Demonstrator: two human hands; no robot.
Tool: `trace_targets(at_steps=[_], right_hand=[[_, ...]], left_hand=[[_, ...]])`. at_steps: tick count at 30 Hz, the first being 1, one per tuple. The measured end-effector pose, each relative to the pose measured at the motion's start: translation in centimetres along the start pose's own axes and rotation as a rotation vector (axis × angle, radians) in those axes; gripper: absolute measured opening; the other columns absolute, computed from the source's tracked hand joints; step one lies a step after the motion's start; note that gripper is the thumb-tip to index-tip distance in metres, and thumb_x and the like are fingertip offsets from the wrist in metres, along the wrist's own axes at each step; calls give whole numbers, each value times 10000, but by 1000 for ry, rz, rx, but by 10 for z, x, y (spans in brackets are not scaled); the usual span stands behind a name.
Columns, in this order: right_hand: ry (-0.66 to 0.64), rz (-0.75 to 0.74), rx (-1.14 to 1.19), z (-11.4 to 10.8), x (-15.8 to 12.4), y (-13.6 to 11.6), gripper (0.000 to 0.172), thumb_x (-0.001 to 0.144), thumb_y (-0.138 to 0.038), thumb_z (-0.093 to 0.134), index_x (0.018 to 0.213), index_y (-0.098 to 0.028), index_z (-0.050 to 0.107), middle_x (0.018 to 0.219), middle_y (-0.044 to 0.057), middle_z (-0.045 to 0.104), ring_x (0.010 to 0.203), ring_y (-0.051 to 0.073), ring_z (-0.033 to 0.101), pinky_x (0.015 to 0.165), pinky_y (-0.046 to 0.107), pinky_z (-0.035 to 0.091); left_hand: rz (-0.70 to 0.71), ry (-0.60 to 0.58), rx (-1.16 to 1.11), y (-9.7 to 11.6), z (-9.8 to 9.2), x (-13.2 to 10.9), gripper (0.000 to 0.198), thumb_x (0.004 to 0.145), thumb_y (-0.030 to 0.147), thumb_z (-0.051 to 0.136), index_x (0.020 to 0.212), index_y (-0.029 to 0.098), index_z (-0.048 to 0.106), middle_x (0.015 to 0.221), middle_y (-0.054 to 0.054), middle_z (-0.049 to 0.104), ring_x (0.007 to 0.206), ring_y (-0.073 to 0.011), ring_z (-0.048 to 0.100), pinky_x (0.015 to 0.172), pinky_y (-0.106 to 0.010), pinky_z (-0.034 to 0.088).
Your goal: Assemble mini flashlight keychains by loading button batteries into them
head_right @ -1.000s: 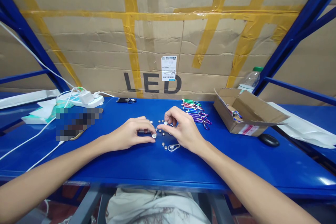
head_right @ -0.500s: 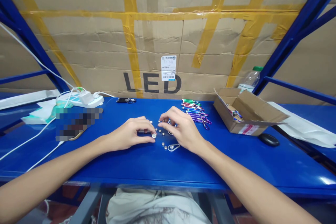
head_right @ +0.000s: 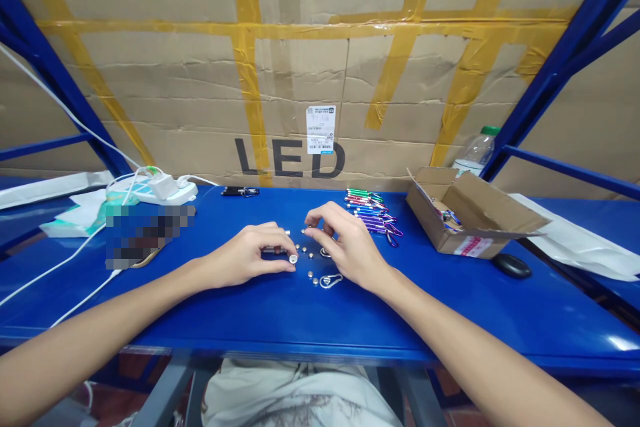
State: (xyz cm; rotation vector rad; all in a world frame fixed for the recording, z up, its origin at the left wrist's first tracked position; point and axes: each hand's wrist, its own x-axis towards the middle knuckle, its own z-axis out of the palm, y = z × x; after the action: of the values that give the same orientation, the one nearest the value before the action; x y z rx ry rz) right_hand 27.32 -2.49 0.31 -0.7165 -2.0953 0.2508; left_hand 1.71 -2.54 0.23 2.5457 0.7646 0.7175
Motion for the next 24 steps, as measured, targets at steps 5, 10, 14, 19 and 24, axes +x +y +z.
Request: trace_targets(at_steps=[5,10,14,19,24], right_hand=[[0,50,6,0,-1,0,119,1058,-294,670,972,-230,619,919,29,671,730,174,584,703,321,483],[36,66,2,0,-2,-2,123,1048,-306,680,976,-234,610,895,14,659,701,168,573,707,325,472],[48,59,2,0,-1,-3,95,1043,-275,676,992,-235,607,897,6,659,683,156,565,691,315,463],[45,74,0,-1,-1,-5,107,1047,-293,669,982,-231,610,880,9,671,667,151,564,665,306,462],[31,86,4,-2,-1,-6,128,1050,-323,666,974,-232,619,882,16,680,668,155,566,627,299,454]], left_hand=[[-8,2,1,0,0,1,143,976,337,799,1067,228,794,1053,-20,800,1018,-201,662,916,-309,496],[-3,3,1,-1,0,0,131,971,321,806,1058,224,790,1047,-12,799,1013,-191,659,919,-301,492],[2,0,-7,-1,0,-1,134,971,315,806,1061,218,782,1054,-11,798,1017,-191,655,926,-302,486],[-2,-3,1,0,0,0,128,977,312,799,1057,213,782,1053,-18,798,1017,-197,653,924,-310,485],[-5,-3,4,0,0,1,150,985,339,790,1067,214,784,1051,-26,797,1017,-204,658,920,-316,491]])
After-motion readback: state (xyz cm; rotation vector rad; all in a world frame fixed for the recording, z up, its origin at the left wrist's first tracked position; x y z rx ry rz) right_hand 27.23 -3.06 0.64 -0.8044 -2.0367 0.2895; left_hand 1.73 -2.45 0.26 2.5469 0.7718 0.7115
